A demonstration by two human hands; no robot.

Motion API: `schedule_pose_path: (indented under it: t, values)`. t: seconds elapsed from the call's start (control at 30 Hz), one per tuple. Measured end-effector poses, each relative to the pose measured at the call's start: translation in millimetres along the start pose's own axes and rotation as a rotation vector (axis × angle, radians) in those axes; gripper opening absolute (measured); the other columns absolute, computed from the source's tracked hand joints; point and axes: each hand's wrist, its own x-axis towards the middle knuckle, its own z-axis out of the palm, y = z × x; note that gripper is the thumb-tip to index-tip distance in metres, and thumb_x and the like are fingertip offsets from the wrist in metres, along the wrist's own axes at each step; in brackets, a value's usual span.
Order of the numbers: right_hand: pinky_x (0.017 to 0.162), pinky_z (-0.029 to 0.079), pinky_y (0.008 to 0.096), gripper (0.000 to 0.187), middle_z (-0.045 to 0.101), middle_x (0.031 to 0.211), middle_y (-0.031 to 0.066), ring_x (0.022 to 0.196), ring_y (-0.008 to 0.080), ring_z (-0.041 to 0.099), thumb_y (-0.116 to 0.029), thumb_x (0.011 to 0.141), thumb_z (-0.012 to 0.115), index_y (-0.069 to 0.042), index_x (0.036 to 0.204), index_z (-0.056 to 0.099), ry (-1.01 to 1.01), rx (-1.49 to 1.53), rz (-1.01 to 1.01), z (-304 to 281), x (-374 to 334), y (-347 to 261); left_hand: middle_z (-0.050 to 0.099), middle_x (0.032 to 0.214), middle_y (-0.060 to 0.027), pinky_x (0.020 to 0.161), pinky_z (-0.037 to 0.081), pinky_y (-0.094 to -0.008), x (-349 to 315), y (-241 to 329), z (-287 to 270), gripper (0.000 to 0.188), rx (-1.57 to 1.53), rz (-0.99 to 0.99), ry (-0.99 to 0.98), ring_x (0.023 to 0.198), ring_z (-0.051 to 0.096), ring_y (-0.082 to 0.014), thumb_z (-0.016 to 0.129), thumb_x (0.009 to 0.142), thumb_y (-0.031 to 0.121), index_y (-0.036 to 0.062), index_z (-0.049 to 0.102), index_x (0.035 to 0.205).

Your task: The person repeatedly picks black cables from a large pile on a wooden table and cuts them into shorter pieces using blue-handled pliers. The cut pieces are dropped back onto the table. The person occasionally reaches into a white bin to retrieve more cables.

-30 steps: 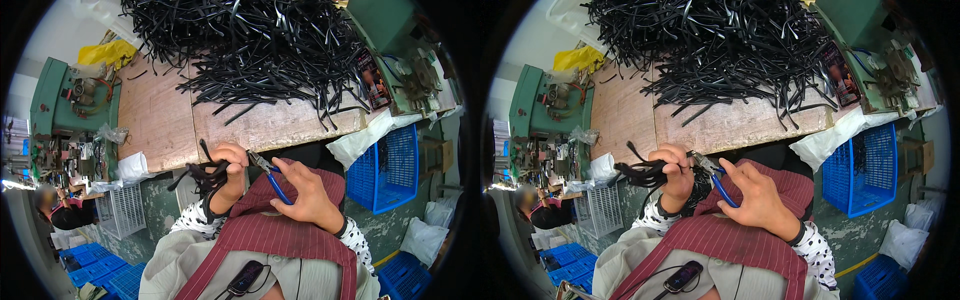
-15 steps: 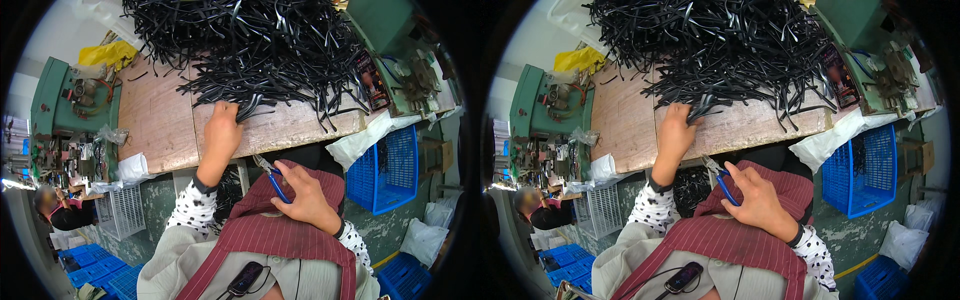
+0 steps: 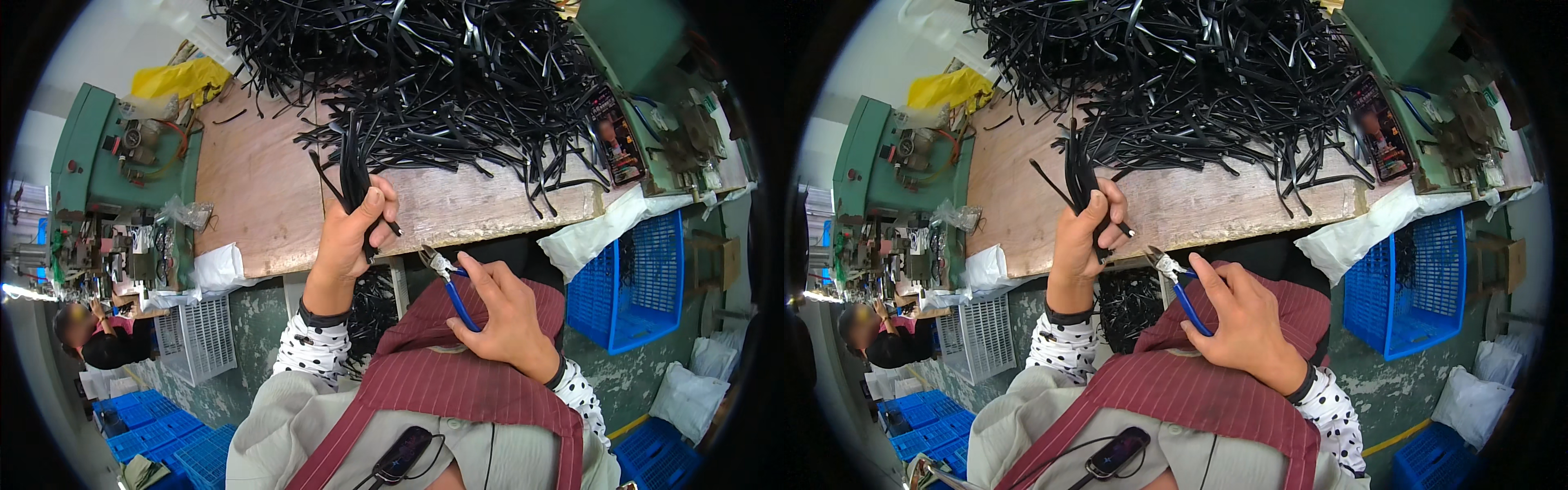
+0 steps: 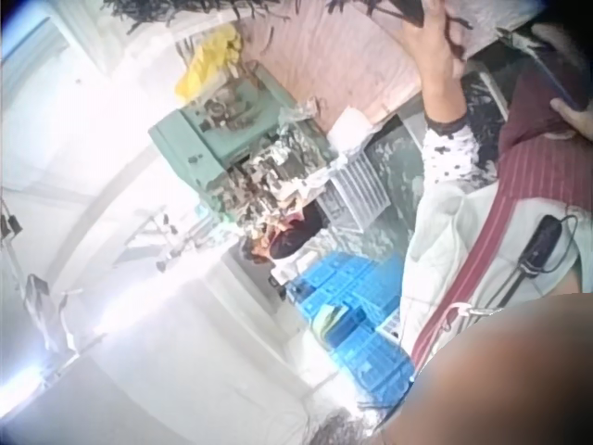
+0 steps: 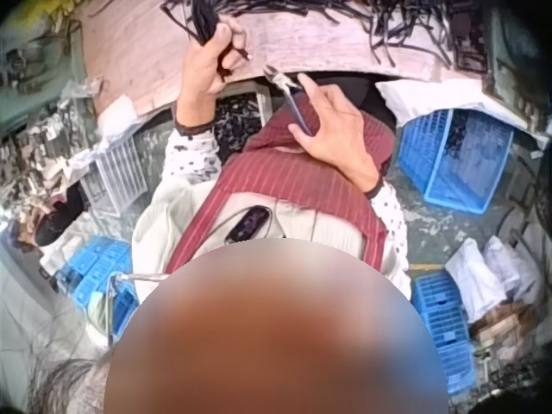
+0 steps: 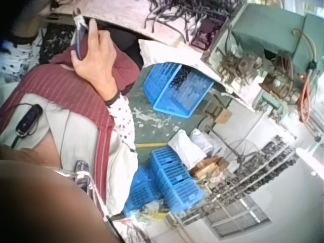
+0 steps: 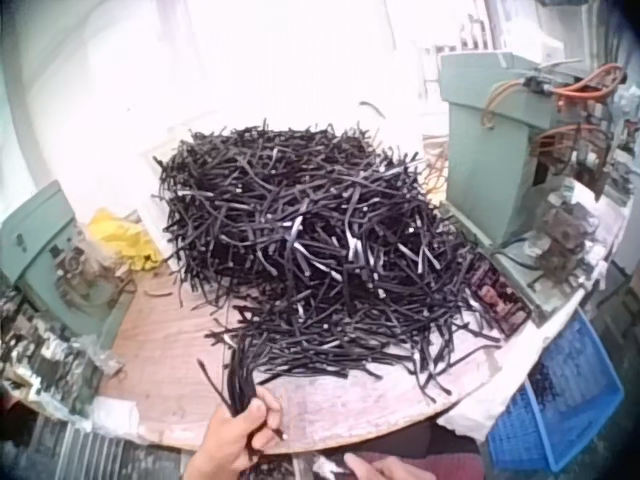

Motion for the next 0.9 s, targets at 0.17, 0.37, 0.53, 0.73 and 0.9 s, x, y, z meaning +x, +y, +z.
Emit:
schedule_pose_path:
  t: [0.17, 0.37, 0.53, 0.73, 0.9]
  values:
    - [0.069, 0.049, 0.0374, 0.088, 0.057, 0.098, 0.0132, 0.081, 0.0292, 0.058, -0.018, 0.057, 0.082, -0.007, 0.138, 0.05, 0.002, -0.095, -0.094, -8, 6, -8, 0.048, 0.079, -0.0009, 0.048, 0.034, -0.0204, 0, -9, -6, 0.031, -0.468, -0.134, -0.221, 0.048, 0.039, -0.0026, 0.039, 0.105, 0.035, 0.0082, 0.048, 0.093]
    - [0.063, 0.048, 0.0364, 0.084, 0.054, 0.097, 0.0118, 0.078, 0.0263, 0.055, -0.017, 0.059, 0.08, -0.009, 0.137, 0.05, 0.02, -0.148, -0.13, -10, 9, -9, 0.048, 0.077, -0.001, 0.045, 0.035, -0.0192, -1, -11, 2, 0.033, -0.505, -0.209, -0.308, 0.046, 0.039, -0.0017, 0.039, 0.105, 0.036, 0.0071, 0.047, 0.092]
    - [0.063, 0.048, 0.0366, 0.085, 0.053, 0.096, 0.0118, 0.077, 0.0271, 0.055, -0.015, 0.058, 0.079, -0.008, 0.137, 0.051, -0.01, -0.185, -0.156, -12, 9, -10, 0.048, 0.076, -0.001, 0.043, 0.035, -0.0183, 0, -13, -4, 0.034, -0.601, -0.321, -0.409, 0.045, 0.039, -0.0014, 0.04, 0.105, 0.037, 0.0071, 0.046, 0.092]
    - [0.066, 0.051, 0.036, 0.082, 0.058, 0.095, 0.0135, 0.078, 0.0287, 0.061, -0.014, 0.06, 0.08, -0.005, 0.136, 0.051, -0.065, -0.101, -0.087, -15, 6, -7, 0.049, 0.074, -0.0031, 0.046, 0.036, -0.0198, -11, -22, 12, 0.032, -0.377, 0.072, -0.167, 0.044, 0.036, -0.0023, 0.041, 0.104, 0.037, 0.0081, 0.047, 0.092]
    - [0.066, 0.052, 0.0354, 0.081, 0.056, 0.09, 0.0123, 0.075, 0.0282, 0.061, -0.014, 0.061, 0.08, -0.005, 0.136, 0.051, -0.048, 0.025, -0.024, -12, 6, -8, 0.051, 0.076, -0.0065, 0.046, 0.037, -0.0224, -23, -37, 31, 0.027, -0.203, 0.454, 0.046, 0.045, 0.038, -0.0066, 0.048, 0.103, 0.033, 0.0074, 0.045, 0.094]
